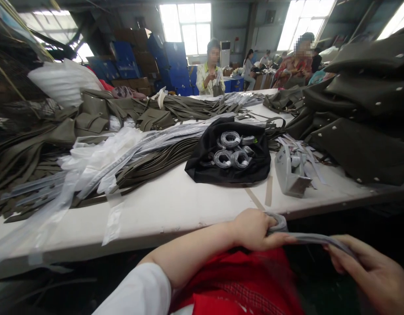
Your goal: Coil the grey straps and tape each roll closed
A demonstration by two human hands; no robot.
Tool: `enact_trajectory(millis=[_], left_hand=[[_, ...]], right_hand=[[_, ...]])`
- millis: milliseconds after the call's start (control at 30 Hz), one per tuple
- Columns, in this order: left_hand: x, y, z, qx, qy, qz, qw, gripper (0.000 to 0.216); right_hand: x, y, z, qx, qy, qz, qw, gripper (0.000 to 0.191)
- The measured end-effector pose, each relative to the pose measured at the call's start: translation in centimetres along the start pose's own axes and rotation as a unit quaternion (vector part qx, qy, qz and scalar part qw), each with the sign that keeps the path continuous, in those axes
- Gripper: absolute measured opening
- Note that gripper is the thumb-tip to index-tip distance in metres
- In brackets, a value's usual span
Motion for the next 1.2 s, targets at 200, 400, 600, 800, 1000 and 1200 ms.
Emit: enact_trajectory(millis=[200,400,600,800,1000,1200], left_hand=[[-1.2,-2.1,0.5,-0.151,0.121,0.425,0.884,0.071],[-0.4,-2.4,-1.0,-0.057,0.066,0.686,0.722,0.061],[-3.1,-3.1,-0.4,0.022,0.116,0.709,0.695,0.057],[-3.8,-1.5,1.9,0.029,0.068,0.22,0.973,0.056],[-2.2,-4.4,2.3,0.026,0.047,0.255,0.965,0.055],[-4.6,-5.5,2.5,0.13,0.145,0.439,0.877,0.057]], right_hand=[[0.0,-2.5,-3.3,-0.114,0.039,0.071,0.99,0.047],[-1.0,-10.0,-1.4,-0.156,-0.047,-0.171,0.972,0.068],[-1.8,-10.8,-1.5,-0.092,-0.057,-0.196,0.975,0.051],[-1.5,-9.4,-0.4,-0.321,0.006,0.002,0.947,0.023],[-0.9,-8.9,0.0,-0.266,0.004,-0.029,0.963,0.032],[0.5,-9.2,-0.1,-0.244,-0.009,-0.039,0.969,0.053]])
Point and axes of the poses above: each hand's wrist, its own z-axis away from the middle knuckle, its own y-axis out of the back of the hand, x = y × z, the point moved 7 cm from there along -z, towards the middle knuckle, and after that the axes turned 4 degrees about z, right-handed, at the moved point
